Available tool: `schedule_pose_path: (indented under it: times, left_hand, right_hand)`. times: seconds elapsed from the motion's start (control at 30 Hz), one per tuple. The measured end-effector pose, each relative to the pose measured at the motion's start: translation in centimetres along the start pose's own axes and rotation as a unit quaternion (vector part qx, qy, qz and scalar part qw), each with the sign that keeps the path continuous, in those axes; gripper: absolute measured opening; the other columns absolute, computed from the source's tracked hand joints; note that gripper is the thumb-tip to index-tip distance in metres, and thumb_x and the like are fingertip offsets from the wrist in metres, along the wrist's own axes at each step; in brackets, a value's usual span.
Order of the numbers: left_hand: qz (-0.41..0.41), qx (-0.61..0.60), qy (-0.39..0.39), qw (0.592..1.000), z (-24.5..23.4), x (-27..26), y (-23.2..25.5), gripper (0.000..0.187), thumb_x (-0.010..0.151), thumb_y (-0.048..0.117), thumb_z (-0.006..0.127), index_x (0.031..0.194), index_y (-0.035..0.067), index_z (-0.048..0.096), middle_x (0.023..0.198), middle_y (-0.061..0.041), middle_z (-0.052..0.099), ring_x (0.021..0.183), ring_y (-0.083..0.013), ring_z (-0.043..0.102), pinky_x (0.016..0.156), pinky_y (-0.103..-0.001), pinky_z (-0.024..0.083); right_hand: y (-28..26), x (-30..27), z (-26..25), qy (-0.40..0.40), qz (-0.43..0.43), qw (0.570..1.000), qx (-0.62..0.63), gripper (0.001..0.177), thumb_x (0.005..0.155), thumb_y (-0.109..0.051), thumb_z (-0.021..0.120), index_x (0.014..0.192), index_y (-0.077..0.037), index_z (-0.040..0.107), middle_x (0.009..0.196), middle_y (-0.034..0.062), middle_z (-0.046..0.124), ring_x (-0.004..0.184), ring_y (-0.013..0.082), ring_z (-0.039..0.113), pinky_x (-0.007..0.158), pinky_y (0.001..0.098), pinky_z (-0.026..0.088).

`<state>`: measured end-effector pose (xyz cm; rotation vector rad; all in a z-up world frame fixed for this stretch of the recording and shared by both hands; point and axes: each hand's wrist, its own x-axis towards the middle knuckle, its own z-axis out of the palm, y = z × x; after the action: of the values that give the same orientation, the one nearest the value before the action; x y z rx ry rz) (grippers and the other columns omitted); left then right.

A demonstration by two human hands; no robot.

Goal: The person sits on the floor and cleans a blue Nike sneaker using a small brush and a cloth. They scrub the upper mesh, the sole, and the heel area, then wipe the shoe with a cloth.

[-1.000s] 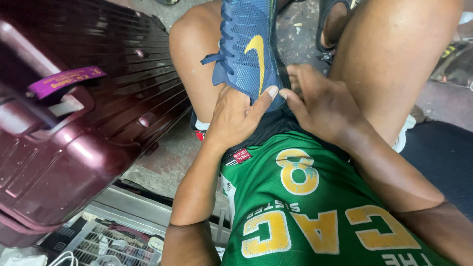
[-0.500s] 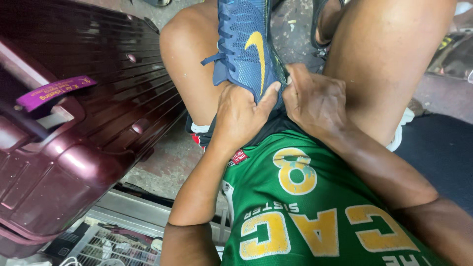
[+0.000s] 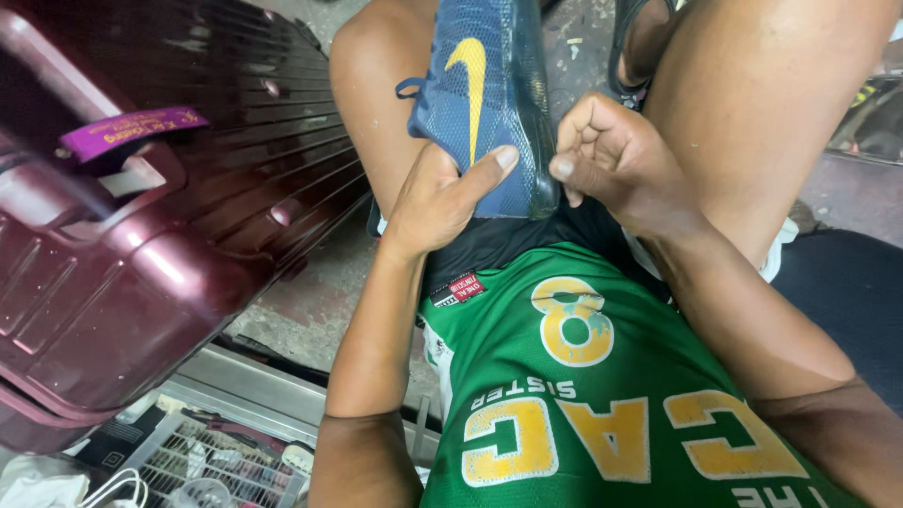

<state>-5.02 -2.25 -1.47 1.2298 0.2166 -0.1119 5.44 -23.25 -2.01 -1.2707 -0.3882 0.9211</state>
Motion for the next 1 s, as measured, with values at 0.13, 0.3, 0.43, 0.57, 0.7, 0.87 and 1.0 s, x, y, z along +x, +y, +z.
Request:
schedule_pose_path:
  times: [0.13, 0.3, 0.43, 0.57, 0.7, 0.87, 1.0]
  left_hand:
    - [-0.013, -0.057, -0.027, 0.998, -0.3, 0.3, -0.5, 0.032, 0.106, 0.009, 0.063, 0.136, -0.001, 0.057, 0.121, -0.001, 0.065, 0.111, -0.0106, 0.061, 0.101, -0.029, 0.051]
    - [-0.006, 0.001, -0.036, 0.999, -0.5, 0.3, -0.5, 0.031, 0.107, 0.010, 0.064, 0.135, -0.002, 0.058, 0.120, -0.001, 0.065, 0.112, -0.0101, 0.059, 0.102, -0.029, 0.051]
    - [-0.002, -0.001, -0.022, 1.000, -0.2, 0.4, -0.3, 0.033, 0.105, 0.010, 0.065, 0.135, -0.001, 0.056, 0.120, -0.001, 0.064, 0.111, -0.0099, 0.059, 0.102, -0.029, 0.051]
    - [-0.001, 0.008, -0.040, 0.999, -0.2, 0.3, -0.4, 0.031, 0.107, 0.011, 0.064, 0.135, -0.001, 0.057, 0.121, -0.001, 0.064, 0.112, -0.0097, 0.059, 0.103, -0.029, 0.051]
    - [0.001, 0.023, -0.036, 0.999, 0.1, 0.7, -0.5, 0.027, 0.107, 0.011, 0.063, 0.131, -0.001, 0.059, 0.119, -0.002, 0.065, 0.111, -0.0100, 0.060, 0.102, -0.029, 0.052]
    - [-0.036, 0.146, -0.035, 0.988, 0.0, 1.0, 0.5, 0.022, 0.103, 0.014, 0.067, 0.117, -0.002, 0.067, 0.104, -0.007, 0.071, 0.098, -0.0125, 0.064, 0.092, -0.030, 0.056]
    - [0.117, 0.169, -0.008, 0.979, 0.4, 1.1, 1.8, 0.036, 0.100, 0.016, 0.068, 0.128, -0.004, 0.057, 0.122, -0.013, 0.064, 0.116, -0.0210, 0.059, 0.104, -0.038, 0.047]
  right_hand:
    - [0.5, 0.1, -0.6, -0.016, 0.047, 0.999, -0.012, 0.025, 0.095, -0.016, 0.078, 0.096, -0.007, 0.054, 0.079, -0.0011, 0.058, 0.065, 0.0060, 0.055, 0.059, 0.0210, 0.045]
    - [0.3, 0.1, -0.5, -0.027, 0.053, 0.997, 0.041, 0.029, 0.094, -0.014, 0.080, 0.093, -0.008, 0.052, 0.078, -0.0011, 0.058, 0.064, 0.0061, 0.057, 0.058, 0.0207, 0.046]
    - [-0.5, -0.1, -0.3, -0.020, 0.067, 0.997, -0.037, 0.026, 0.095, -0.013, 0.078, 0.093, -0.008, 0.052, 0.075, -0.0007, 0.060, 0.062, 0.0050, 0.057, 0.055, 0.0185, 0.043]
    - [-1.1, -0.3, 0.0, -0.014, 0.071, 0.995, -0.064, 0.026, 0.095, -0.011, 0.076, 0.093, -0.008, 0.051, 0.073, 0.0000, 0.061, 0.061, 0.0047, 0.058, 0.053, 0.0180, 0.042]
    - [-1.2, -0.3, 0.0, -0.005, 0.073, 0.994, -0.082, 0.025, 0.097, -0.010, 0.075, 0.094, -0.008, 0.050, 0.071, 0.0006, 0.060, 0.060, 0.0047, 0.058, 0.053, 0.0187, 0.042]
    - [-1.0, 0.2, -0.6, -0.024, 0.099, 0.988, -0.112, 0.027, 0.094, -0.007, 0.076, 0.092, -0.007, 0.049, 0.068, 0.0000, 0.060, 0.058, 0.0054, 0.059, 0.051, 0.0197, 0.039]
    - [-1.8, 0.3, 0.0, -0.003, 0.050, 0.997, -0.051, 0.028, 0.091, -0.010, 0.078, 0.095, -0.009, 0.050, 0.078, -0.0038, 0.062, 0.068, 0.0040, 0.062, 0.062, 0.0194, 0.050]
